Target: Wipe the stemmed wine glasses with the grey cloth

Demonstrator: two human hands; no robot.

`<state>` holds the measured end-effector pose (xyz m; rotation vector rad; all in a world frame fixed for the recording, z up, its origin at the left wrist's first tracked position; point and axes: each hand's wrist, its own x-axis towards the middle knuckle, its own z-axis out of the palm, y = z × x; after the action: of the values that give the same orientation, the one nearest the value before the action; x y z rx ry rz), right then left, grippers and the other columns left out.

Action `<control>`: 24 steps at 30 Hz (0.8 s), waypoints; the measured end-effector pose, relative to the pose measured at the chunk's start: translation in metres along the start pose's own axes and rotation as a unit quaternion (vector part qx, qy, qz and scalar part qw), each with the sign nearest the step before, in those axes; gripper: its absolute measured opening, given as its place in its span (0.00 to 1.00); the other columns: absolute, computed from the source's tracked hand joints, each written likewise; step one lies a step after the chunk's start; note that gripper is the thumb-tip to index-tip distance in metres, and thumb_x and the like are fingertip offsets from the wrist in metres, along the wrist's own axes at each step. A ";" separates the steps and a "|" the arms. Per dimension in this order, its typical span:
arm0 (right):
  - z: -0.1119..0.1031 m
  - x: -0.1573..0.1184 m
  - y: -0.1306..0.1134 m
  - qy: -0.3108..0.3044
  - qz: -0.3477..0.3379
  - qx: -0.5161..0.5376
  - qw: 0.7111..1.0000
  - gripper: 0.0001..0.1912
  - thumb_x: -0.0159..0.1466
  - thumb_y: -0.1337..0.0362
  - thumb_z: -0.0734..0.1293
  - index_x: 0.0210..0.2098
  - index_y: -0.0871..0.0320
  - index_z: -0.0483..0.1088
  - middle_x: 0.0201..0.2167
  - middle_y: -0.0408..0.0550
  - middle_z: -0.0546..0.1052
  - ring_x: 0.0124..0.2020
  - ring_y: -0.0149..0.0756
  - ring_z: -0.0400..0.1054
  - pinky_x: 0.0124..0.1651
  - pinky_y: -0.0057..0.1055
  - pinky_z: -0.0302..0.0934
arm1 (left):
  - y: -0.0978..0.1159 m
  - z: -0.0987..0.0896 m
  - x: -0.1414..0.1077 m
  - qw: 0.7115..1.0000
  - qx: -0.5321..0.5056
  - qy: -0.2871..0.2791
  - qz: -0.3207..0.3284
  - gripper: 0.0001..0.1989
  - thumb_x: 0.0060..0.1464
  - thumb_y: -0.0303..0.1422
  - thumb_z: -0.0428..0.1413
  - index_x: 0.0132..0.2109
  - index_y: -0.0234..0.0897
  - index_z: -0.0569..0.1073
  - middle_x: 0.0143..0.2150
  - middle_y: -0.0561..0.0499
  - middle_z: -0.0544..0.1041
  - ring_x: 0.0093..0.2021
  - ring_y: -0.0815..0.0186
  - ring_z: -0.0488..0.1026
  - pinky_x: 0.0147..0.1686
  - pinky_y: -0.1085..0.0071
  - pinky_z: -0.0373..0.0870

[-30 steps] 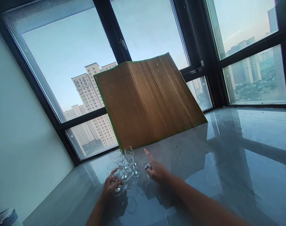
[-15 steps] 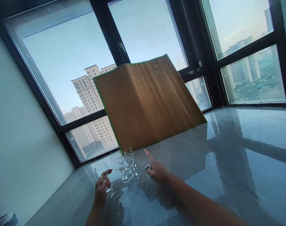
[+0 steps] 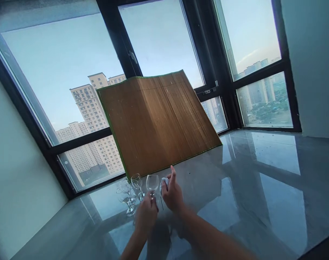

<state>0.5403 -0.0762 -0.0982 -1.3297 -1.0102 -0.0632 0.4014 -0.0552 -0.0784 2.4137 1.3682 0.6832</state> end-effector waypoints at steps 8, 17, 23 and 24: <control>0.006 -0.011 -0.007 -0.006 -0.211 -0.060 0.976 0.33 0.66 0.65 0.61 0.68 0.55 0.46 0.47 0.56 0.74 0.41 0.44 0.75 0.40 0.38 0.71 | 0.008 0.002 0.001 0.995 0.092 -0.007 -0.026 0.15 0.67 0.31 0.44 0.47 0.37 0.76 0.41 0.43 0.83 0.42 0.60 0.80 0.35 0.70 0.62; 0.005 0.005 0.006 0.051 -0.152 -0.043 0.986 0.27 0.71 0.62 0.59 0.67 0.55 0.48 0.52 0.59 0.68 0.46 0.45 0.72 0.43 0.42 0.72 | -0.016 -0.008 0.005 0.981 0.193 0.024 0.012 0.11 0.62 0.31 0.52 0.44 0.42 0.80 0.39 0.46 0.83 0.42 0.59 0.79 0.34 0.68 0.58; 0.004 0.013 0.012 0.139 -0.083 -0.020 0.987 0.31 0.66 0.59 0.64 0.66 0.54 0.51 0.56 0.60 0.64 0.54 0.48 0.67 0.52 0.47 0.68 | -0.016 -0.007 0.005 0.983 0.182 0.009 0.027 0.13 0.64 0.32 0.50 0.45 0.42 0.80 0.40 0.46 0.83 0.42 0.60 0.79 0.34 0.68 0.58; 0.004 0.012 0.011 0.124 -0.073 -0.011 0.990 0.31 0.66 0.59 0.64 0.65 0.54 0.51 0.54 0.58 0.67 0.51 0.46 0.69 0.51 0.46 0.69 | -0.016 -0.007 0.006 0.982 0.189 0.006 0.027 0.13 0.63 0.32 0.50 0.43 0.41 0.80 0.40 0.45 0.83 0.42 0.59 0.79 0.34 0.68 0.58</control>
<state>0.5516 -0.0637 -0.0995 -1.2308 -0.8948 -0.3432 0.3883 -0.0420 -0.0783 2.7476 1.5620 0.4865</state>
